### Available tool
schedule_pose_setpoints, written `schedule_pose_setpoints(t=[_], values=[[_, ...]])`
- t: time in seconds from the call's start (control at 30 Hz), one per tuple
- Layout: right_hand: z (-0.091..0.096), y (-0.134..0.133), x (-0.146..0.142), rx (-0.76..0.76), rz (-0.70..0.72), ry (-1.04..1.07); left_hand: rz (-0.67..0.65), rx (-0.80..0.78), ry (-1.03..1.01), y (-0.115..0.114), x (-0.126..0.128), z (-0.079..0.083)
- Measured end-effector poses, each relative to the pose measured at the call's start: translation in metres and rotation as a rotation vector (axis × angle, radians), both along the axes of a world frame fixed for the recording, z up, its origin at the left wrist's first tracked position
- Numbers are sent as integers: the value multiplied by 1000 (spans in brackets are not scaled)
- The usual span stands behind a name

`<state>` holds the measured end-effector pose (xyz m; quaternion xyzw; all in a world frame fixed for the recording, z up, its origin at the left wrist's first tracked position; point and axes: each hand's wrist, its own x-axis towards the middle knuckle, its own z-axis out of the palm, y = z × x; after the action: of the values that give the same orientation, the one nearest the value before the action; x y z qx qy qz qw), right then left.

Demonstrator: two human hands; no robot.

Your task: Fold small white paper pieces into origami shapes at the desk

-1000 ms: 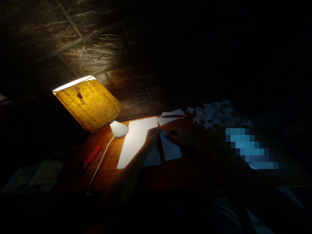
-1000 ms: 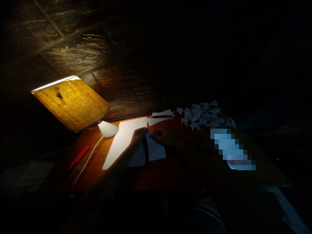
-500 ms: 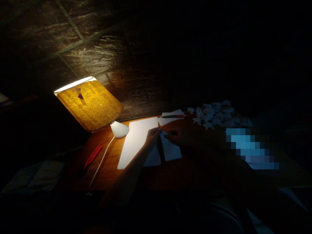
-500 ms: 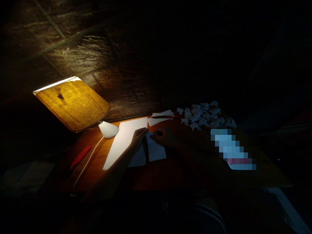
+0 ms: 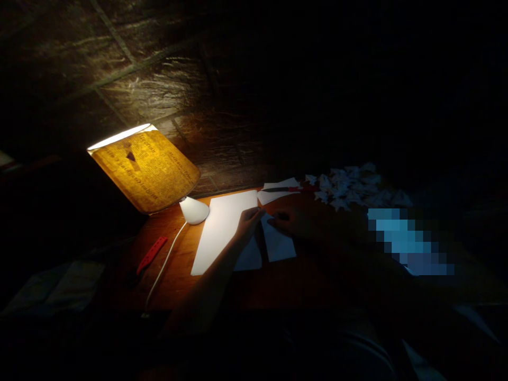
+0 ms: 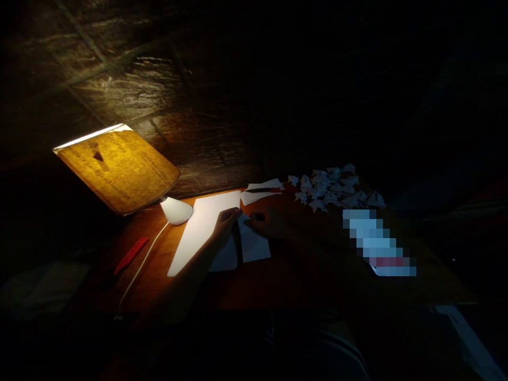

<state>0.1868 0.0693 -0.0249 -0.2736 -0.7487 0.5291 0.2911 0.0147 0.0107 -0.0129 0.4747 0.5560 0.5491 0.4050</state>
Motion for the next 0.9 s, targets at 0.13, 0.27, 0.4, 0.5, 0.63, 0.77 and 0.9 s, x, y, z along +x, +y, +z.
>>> schedule_pose_setpoints(t=[0.13,0.27,0.4,0.5,0.63,0.77,0.9], values=[[1,-1,0,16,-12,2,-8,8,-6,0,0,-1],[4,-2,1,-12,10,2,-10,5,-22,0,0,-1],[6,-2,2,-9,15,1,0,-2,-38,-1,1,0],[7,-3,2,-30,19,7,0,-4,-46,-1,2,1],[7,-4,2,-49,23,7,22,-21,-51,-1,2,3],[5,-3,1,-35,16,-2,14,-11,-35,-1,1,3],[4,-3,1,-21,13,-4,8,5,-20,-1,0,1]])
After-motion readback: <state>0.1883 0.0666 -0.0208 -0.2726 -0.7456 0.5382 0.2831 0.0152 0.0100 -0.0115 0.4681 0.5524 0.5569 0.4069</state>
